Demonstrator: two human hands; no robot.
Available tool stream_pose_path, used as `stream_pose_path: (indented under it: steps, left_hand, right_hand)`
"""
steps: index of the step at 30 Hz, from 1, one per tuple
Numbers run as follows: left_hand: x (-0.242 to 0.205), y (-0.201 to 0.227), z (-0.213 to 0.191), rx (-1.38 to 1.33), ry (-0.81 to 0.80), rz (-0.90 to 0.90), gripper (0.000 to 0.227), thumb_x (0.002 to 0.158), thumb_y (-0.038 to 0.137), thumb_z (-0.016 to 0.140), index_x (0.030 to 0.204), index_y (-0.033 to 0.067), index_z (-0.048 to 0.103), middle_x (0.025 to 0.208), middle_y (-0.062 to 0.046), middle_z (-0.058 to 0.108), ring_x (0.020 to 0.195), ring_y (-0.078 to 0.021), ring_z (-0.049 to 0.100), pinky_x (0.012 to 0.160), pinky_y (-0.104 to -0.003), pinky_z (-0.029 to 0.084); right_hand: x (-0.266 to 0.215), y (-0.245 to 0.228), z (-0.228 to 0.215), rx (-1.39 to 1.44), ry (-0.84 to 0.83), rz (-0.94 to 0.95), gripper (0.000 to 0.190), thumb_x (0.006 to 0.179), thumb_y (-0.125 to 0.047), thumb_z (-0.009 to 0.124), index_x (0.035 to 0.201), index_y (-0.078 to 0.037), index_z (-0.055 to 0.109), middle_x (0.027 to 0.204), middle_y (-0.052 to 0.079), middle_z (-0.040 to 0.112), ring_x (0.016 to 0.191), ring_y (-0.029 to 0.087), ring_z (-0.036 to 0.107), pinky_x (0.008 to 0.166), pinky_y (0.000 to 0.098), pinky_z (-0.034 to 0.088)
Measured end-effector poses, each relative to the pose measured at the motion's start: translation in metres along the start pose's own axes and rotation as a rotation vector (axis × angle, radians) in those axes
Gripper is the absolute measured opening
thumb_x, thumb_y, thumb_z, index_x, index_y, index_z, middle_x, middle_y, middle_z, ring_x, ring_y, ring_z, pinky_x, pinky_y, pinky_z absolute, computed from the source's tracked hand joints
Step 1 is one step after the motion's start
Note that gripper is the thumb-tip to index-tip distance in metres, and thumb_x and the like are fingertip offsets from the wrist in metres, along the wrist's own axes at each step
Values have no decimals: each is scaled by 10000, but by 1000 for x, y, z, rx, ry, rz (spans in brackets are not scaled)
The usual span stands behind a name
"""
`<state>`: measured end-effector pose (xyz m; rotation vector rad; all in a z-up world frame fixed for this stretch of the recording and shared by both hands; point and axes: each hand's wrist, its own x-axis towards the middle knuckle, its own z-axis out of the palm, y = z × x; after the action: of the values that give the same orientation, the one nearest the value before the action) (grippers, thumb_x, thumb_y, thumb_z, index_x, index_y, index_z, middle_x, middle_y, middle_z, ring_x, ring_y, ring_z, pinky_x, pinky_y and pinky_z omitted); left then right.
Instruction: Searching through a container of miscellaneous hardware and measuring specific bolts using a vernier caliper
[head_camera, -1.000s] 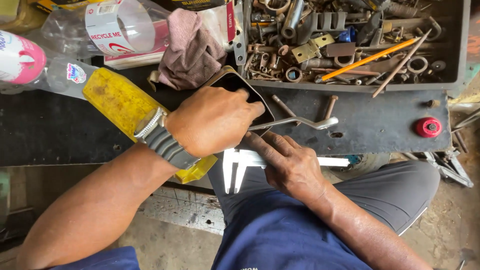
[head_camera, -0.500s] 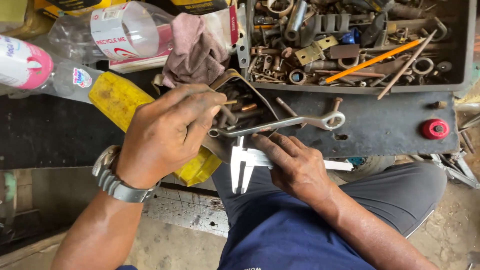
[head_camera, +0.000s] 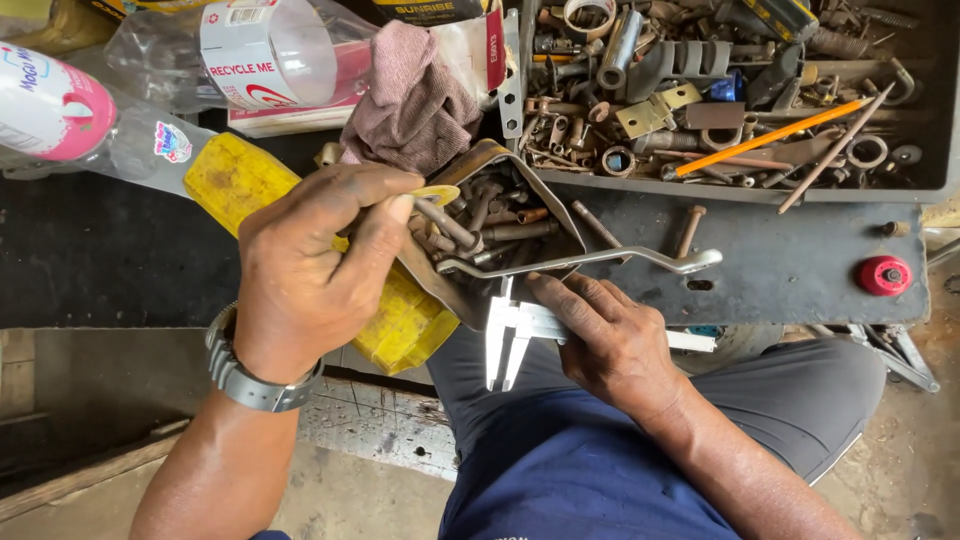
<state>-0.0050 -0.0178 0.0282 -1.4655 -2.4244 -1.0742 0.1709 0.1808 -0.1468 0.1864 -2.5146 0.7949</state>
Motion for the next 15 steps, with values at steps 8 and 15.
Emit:
stream_pose_path:
  steps: [8,15]
  left_hand:
    - [-20,-6,2,103,-66,99,163,1064,72,637,1203,28,710,1155,-182,728,984,-279,750,772,-353,655]
    - [-45,-14,16,446,-59,319,329,1059,63,707,1360,190,667,1337,-85,727,1010,-303,678,846,-474,573]
  right_hand:
    - [1,-2,0,14,22,1,738,721,53,556,1435,-126,599,1205,78,701,1013,262,712,749,357,601]
    - [5,-6,-2,30,40,10,716,722,85,520,1405,-102,620,1213,92,704,1025,273,726,768,355,614]
